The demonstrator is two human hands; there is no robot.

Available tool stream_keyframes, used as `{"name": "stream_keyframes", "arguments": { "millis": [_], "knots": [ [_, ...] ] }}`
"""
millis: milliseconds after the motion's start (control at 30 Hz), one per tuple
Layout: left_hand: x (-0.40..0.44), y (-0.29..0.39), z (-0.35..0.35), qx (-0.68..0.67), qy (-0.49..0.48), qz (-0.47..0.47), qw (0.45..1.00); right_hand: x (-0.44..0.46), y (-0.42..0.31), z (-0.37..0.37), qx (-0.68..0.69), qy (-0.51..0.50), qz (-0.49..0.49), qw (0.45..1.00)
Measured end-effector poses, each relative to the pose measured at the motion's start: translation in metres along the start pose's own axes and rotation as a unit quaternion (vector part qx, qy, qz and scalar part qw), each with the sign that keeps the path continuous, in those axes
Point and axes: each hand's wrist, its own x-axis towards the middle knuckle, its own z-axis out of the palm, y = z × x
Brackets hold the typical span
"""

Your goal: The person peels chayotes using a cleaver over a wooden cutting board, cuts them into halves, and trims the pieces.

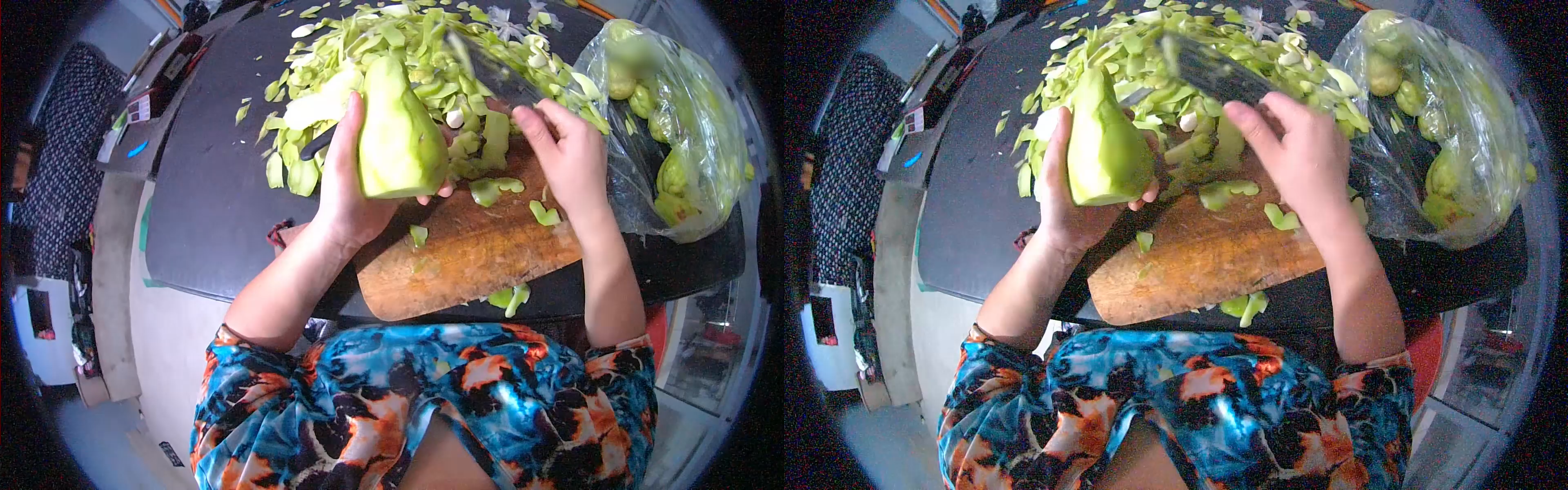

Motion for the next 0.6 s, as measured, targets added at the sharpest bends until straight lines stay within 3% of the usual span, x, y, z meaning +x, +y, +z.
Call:
{"name": "stream_keyframes", "arguments": {
  "millis": [133,233,333,400,433,600],
  "knots": [
    [-0.002,0.003,0.000,-0.027,0.008,-0.006,1.000,0.001,0.012,0.004,0.098,0.002,-0.020,0.995],
    [0.003,0.001,-0.018,-0.084,-0.097,-0.002,0.992,-0.009,-0.008,-0.004,0.159,-0.033,-0.113,0.980],
    [0.002,-0.001,-0.001,-0.120,0.097,-0.007,0.988,-0.014,-0.027,-0.016,0.114,-0.079,-0.259,0.956],
    [0.001,0.006,-0.017,-0.139,-0.071,-0.086,0.984,-0.018,-0.037,-0.020,0.083,-0.098,-0.312,0.941],
    [0.002,0.005,-0.016,-0.259,-0.138,-0.113,0.949,-0.020,-0.039,-0.018,0.070,-0.083,-0.339,0.934],
    [0.003,0.003,-0.008,-0.260,-0.110,-0.043,0.958,-0.023,-0.035,-0.010,0.049,-0.054,-0.372,0.925]
  ]
}}
